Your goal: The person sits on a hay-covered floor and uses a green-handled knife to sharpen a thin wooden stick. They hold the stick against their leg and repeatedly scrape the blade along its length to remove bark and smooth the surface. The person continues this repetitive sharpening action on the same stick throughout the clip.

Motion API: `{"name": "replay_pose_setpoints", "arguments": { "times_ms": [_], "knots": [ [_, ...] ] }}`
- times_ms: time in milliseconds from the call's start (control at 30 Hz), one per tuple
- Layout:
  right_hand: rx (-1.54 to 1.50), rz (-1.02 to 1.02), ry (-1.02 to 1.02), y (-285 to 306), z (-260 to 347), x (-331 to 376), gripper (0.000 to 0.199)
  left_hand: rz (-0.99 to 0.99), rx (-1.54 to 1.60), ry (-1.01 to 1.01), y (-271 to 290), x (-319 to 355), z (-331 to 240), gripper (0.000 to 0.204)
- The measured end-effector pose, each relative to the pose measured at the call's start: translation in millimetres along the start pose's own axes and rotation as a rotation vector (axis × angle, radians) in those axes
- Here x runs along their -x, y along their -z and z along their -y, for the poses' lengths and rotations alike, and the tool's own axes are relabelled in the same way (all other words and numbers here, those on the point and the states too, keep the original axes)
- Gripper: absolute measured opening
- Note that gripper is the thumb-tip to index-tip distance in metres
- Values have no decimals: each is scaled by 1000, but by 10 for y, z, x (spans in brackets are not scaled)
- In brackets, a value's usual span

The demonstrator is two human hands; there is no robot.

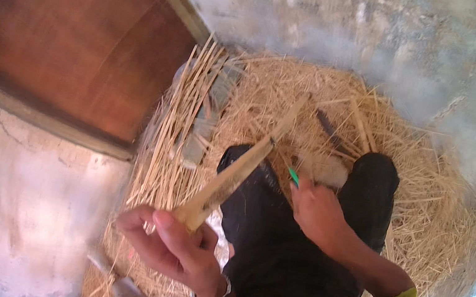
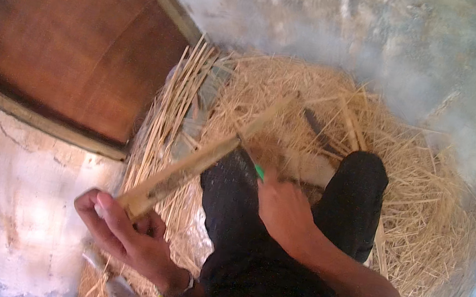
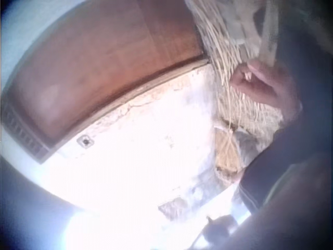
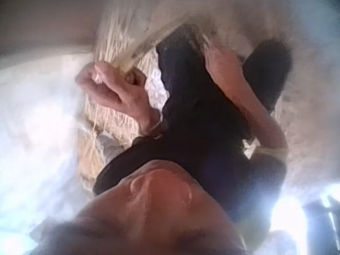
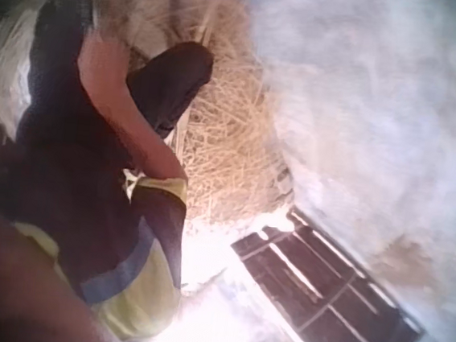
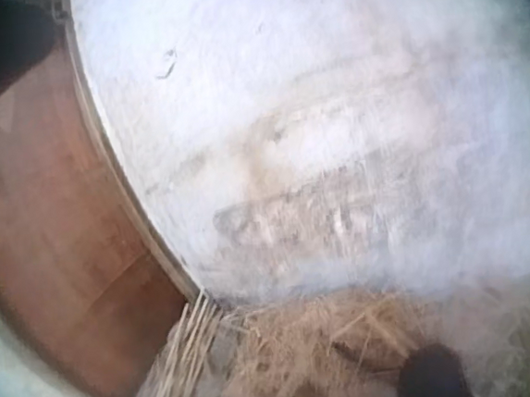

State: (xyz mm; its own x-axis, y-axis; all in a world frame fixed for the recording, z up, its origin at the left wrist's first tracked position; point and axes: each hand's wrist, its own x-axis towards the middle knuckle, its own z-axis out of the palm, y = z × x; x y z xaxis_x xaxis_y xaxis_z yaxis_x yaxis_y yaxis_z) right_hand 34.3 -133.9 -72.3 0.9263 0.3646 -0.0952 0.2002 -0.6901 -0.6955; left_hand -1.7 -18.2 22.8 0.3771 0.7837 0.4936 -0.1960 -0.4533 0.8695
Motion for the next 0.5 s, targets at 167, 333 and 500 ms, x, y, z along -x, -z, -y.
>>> {"name": "replay_pose_setpoints", "arguments": {
  "times_ms": [167,333,500],
  "knots": [
    [-237,-12,176,410,422,361,22,4,41,55,43,48,36,27],
    [-262,0,318,357,613,301,21,35,45,-23,20,63,-13,27],
    [161,75,37,56,277,12,22,51,54,40,116,86,14,27]
  ]
}}
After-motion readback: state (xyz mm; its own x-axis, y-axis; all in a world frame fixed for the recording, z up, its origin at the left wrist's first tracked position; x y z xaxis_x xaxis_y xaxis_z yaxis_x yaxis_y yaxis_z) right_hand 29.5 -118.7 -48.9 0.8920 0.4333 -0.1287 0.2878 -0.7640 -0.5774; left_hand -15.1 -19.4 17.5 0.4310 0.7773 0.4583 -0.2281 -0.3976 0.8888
